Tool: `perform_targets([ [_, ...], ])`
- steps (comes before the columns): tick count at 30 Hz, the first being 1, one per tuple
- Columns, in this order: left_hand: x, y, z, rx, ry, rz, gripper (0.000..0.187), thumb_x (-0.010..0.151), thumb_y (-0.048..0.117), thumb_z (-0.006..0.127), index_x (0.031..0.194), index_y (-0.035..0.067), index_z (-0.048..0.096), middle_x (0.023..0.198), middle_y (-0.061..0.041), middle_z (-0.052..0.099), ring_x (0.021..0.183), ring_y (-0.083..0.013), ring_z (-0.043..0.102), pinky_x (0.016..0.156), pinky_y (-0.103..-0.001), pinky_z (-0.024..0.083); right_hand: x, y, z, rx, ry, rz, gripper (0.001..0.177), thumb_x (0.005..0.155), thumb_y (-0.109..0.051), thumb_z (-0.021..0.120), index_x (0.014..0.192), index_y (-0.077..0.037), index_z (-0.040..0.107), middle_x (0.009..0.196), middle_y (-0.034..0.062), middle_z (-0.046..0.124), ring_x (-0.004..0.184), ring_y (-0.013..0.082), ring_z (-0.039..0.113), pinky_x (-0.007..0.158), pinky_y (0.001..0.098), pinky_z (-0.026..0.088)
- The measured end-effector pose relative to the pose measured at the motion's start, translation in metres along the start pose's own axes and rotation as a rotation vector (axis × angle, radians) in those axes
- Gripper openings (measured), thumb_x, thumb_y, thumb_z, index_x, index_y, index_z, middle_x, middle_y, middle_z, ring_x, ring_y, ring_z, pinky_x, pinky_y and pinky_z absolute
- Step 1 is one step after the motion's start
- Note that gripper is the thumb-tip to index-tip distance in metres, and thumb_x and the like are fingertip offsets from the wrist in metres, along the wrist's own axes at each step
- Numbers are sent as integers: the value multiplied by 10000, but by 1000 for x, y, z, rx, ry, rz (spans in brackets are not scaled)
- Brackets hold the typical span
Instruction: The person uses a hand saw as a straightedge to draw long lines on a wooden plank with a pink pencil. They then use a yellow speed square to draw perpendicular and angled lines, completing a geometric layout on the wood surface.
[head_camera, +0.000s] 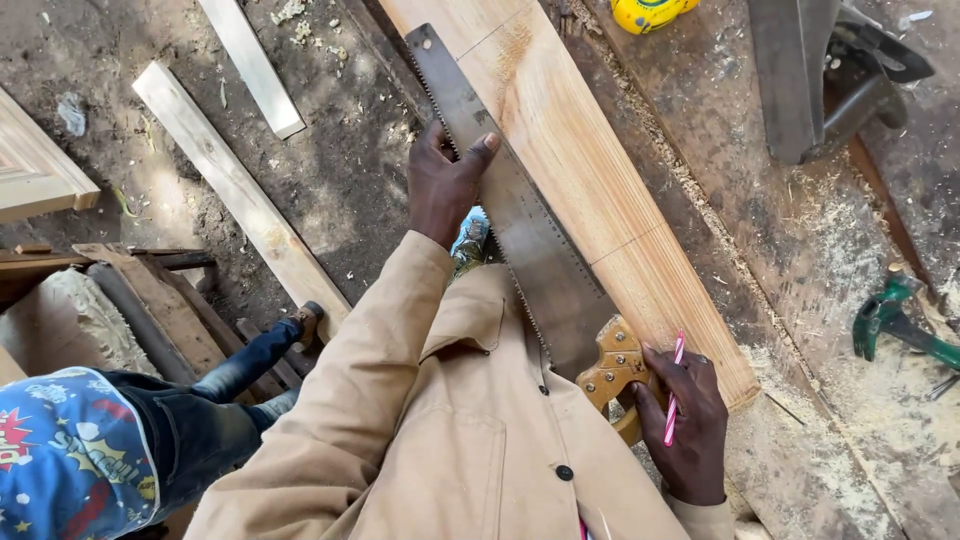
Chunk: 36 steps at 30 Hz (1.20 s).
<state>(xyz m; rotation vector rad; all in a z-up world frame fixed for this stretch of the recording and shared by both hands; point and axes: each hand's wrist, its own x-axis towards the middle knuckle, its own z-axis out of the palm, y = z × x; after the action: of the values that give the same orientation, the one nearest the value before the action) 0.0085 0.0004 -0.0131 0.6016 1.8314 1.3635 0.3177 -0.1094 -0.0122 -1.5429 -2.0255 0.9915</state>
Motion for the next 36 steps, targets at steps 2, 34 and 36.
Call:
perform_targets([
  [2,-2,1,-1,3,0,17,348,660,323,686,908,90,610,941,-71,682,835,-192,663,703,-338,601,0,1,1,11,10,0,370,773,-153,634,1136,-91,597,1063,180,547,959,273,594,796,352,485],
  [34,3,1,-3,-29,-77,54,331,673,276,719,908,63,623,878,-52,685,793,-158,663,679,-314,615,4,-5,-1,32,17,-36,381,749,-70,655,1125,-75,592,1103,172,530,997,272,589,838,337,471],
  [36,3,3,-2,-19,-74,8,290,688,251,713,888,68,611,865,-54,682,769,-173,678,614,-317,621,3,-2,0,59,27,-35,393,738,-71,663,1125,-73,591,1084,175,532,988,268,586,847,330,479],
])
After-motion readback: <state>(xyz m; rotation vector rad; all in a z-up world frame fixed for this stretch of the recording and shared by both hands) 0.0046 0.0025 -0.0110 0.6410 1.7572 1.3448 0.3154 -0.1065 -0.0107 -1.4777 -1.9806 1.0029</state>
